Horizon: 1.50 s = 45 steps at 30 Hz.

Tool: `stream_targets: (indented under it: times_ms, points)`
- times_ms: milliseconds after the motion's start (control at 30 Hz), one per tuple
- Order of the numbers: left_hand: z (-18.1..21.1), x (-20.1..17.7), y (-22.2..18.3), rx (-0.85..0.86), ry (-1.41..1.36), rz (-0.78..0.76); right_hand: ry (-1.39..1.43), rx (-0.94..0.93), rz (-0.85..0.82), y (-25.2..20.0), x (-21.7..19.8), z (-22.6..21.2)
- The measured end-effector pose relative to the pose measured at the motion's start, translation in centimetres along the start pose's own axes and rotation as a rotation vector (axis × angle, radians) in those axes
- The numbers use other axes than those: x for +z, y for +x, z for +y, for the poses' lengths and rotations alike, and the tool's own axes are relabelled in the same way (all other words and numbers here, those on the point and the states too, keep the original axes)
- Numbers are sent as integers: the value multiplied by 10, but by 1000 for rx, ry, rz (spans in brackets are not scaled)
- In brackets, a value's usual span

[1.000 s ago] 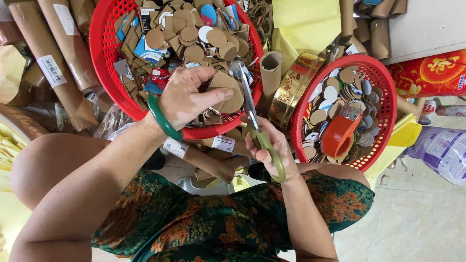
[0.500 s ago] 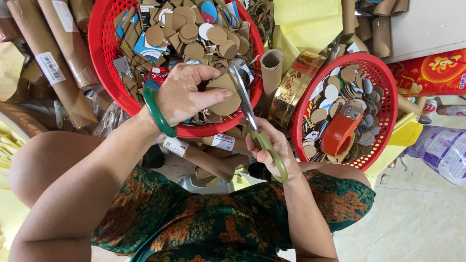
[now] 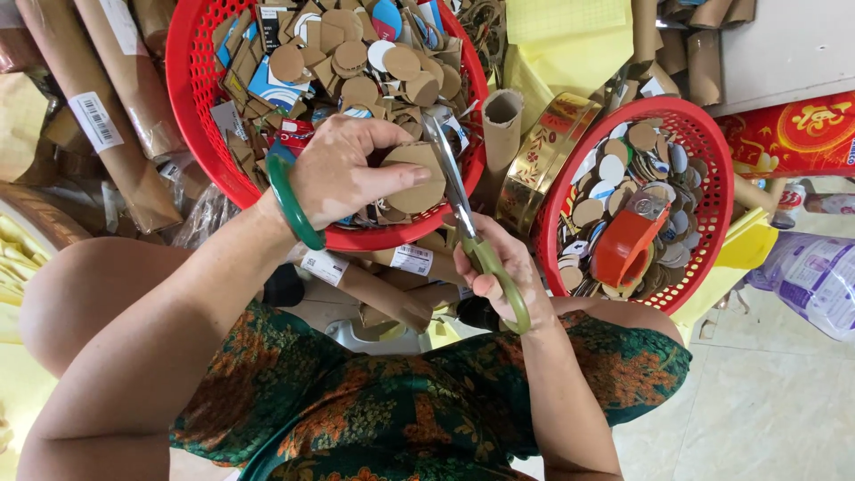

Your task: Cutting and sorting small cardboard scraps into baskets.

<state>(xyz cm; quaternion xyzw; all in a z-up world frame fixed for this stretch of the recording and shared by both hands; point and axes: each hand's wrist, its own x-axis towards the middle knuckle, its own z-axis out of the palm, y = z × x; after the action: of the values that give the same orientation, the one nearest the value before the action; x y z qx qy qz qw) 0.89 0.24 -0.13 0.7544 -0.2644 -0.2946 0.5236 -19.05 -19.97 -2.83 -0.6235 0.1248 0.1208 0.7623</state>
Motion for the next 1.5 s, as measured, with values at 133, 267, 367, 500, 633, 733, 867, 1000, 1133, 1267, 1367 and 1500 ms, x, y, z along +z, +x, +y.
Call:
stream_targets:
  times_ms: [133,267,367,500,633,733,867,1000,1133,1267,1367,1500]
  points:
    - [-5,6,-2,-34,-23,-34,222,13,42,2,6,-4]
    - [-4,10,-2,33,-44,-76,23,-92,-15,4,12,-13]
    - [-3,1,1,36,8,-66,66,-73,-9,3,1,3]
    - [-3,-4,1,8,33,-24,40,-55,-21,3,-5,4]
    - [-2,-1,0,-29,-9,-47,77,-34,-21,3,0,-3]
    - [-4,3,2,-58,36,-105,-114,-216,-106,7,3,-3]
    - [-20,3,4,-11,148,-84,101,-132,-92,6,-10,22]
    - [-17,-3,6,-20,101,-45,18,-94,-39,4,-11,10]
    - [-31,-5,14,-86,179,-29,38,-87,-2,5,-9,6]
    - [-62,8,21,97,140,227,-54,-62,74,3,-8,0]
    - [-87,34,34,164,358,324,-106,-34,109,3,-12,-2]
    - [-151,98,56,-84,622,15,-48,42,143,11,-15,4]
